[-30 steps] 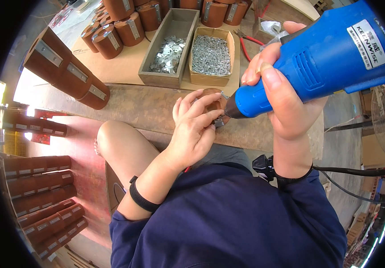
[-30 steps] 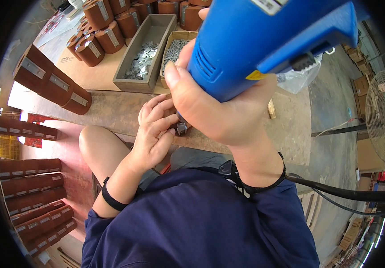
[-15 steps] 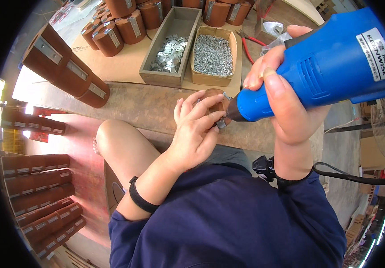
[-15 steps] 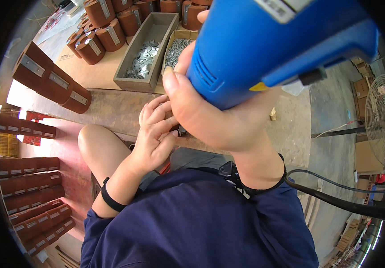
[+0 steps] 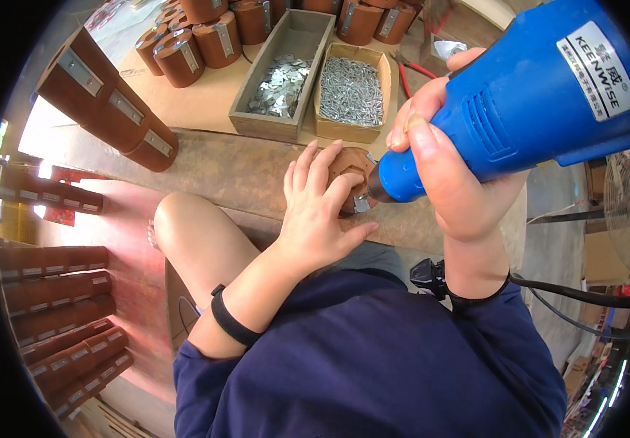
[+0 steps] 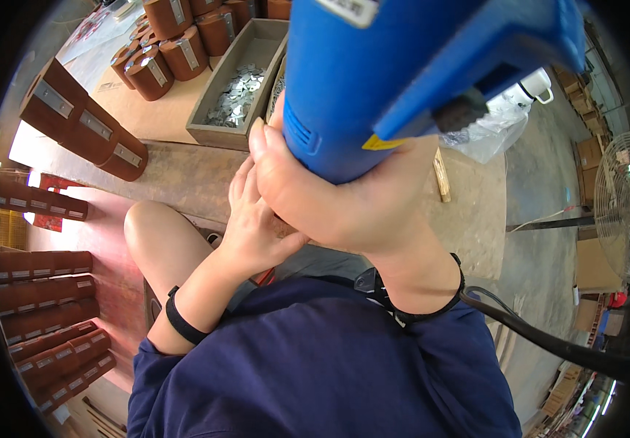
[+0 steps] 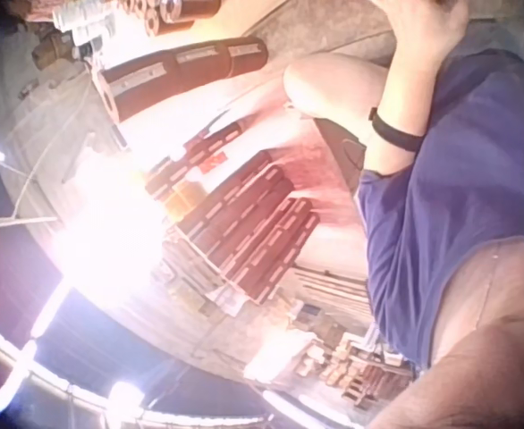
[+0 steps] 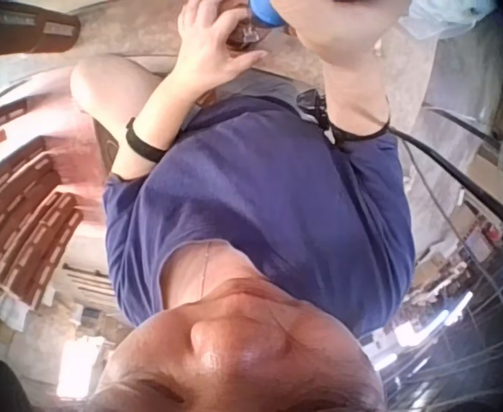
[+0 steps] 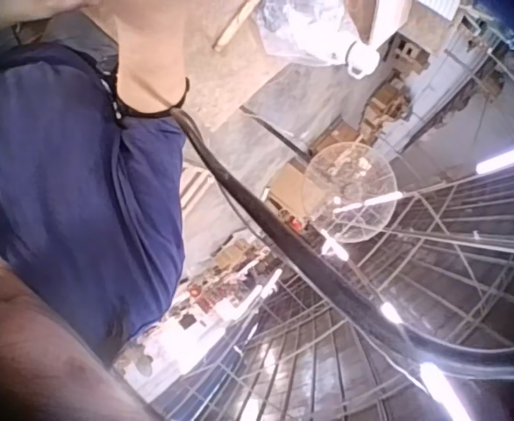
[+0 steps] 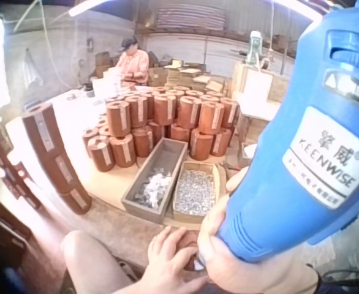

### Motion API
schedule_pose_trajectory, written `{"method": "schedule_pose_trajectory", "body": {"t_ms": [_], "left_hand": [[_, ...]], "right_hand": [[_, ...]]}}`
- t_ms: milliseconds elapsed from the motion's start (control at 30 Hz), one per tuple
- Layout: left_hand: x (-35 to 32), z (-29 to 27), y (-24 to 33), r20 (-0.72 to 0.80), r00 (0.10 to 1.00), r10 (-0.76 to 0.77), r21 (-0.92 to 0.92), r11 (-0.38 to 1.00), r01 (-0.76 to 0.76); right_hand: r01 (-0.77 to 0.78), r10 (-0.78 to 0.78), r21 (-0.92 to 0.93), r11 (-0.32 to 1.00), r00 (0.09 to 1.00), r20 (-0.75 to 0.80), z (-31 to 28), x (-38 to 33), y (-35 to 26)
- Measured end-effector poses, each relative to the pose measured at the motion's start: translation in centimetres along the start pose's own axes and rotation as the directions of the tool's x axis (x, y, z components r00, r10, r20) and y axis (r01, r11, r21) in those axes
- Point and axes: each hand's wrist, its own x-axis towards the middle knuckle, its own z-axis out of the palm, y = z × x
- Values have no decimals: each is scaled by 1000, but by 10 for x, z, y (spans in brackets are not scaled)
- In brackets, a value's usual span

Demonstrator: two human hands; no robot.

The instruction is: The person assembles small metal components onto a wooden cylindrical block using a powered driver and a hammer.

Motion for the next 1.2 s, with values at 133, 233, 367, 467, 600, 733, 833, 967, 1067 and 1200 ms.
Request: {"method": "schedule_pose_trajectory", "body": {"t_ms": [133,233,367,467,600,733,833,967,1067,1200], "left_hand": [[-2,13,-12,-61,998,24,-90,995,-30],[-2,14,-11,-64,998,-10,-157,988,0],[-2,15,-13,-85,996,1,-173,985,-15],[0,14,-10,-75,997,-17,-171,985,4],[-1,14,-8,-45,995,-91,-238,968,78],[0,14,-7,-48,995,-92,-224,971,79],[-1,14,-8,-44,995,-92,-224,971,79],[-2,13,-9,-33,996,-87,-237,968,76],[-2,16,-10,-54,996,-71,-222,973,57],[-3,16,-10,24,992,-122,-296,947,123]], "right_hand": [[10,-10,22,1000,1000,-11,3,0,3],[16,-16,19,1000,1000,-22,3,0,4],[16,-16,6,1000,1000,-9,4,-1,6],[18,-17,18,1000,1000,-15,3,1,9],[-16,17,39,999,999,-39,3,2,11],[-30,33,67,997,998,-44,4,2,11],[-24,26,74,997,999,-31,4,1,12],[-7,8,30,1000,1000,-23,8,1,10],[-20,21,27,999,999,-35,7,0,9],[-58,59,81,995,998,-10,1,2,10]]}}
